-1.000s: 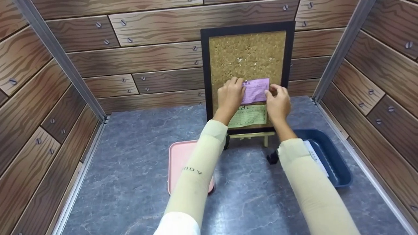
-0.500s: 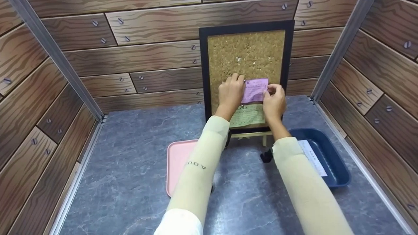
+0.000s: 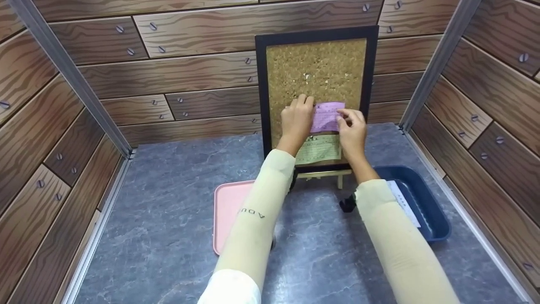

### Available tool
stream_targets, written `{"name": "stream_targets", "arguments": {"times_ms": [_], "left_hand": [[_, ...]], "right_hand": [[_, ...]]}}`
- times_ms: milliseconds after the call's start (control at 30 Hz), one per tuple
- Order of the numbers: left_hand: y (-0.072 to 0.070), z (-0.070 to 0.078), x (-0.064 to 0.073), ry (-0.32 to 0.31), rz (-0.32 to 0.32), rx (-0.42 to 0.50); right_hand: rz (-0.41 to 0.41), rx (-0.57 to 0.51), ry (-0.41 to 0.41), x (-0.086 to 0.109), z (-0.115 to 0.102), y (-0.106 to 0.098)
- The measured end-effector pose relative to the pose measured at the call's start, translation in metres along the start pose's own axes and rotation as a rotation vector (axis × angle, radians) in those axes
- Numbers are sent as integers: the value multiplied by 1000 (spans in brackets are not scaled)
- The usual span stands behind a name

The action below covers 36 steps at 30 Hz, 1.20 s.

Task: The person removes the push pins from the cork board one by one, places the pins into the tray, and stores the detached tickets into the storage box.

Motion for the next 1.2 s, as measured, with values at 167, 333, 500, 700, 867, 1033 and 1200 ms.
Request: {"name": "stream_targets", "arguments": {"times_ms": [167, 333, 500, 700, 867, 1033, 1200], "left_hand": [[0, 1, 0, -14, 0, 18], [-2, 3, 1, -35, -5, 60], [-4, 7, 1, -63, -11, 121], [-5, 8, 0, -110, -72, 193], [-5, 7, 1, -128, -99, 200], [-4, 7, 1, -128, -101, 217], [-5, 8, 1, -133, -111, 229]], "right_hand": [[-32, 35, -10, -1, 0, -1], [-34, 66, -22, -1, -2, -3], [-32, 69, -28, -1, -5, -5], [-36, 49, -41, -1, -6, -5], [-41, 40, -50, 1, -7, -5], [-44, 30, -56, 2, -7, -6], [-58, 29, -58, 2, -6, -9]]}}
Point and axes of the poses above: each hand's wrist, its own x-axis away from the middle knuckle, its own y-axis out of the palm, z = x × y, the point moved 1 cm from there along -x, towards the middle knuckle, and after that the axes turned 6 degrees about -z, right-handed, at the moved point
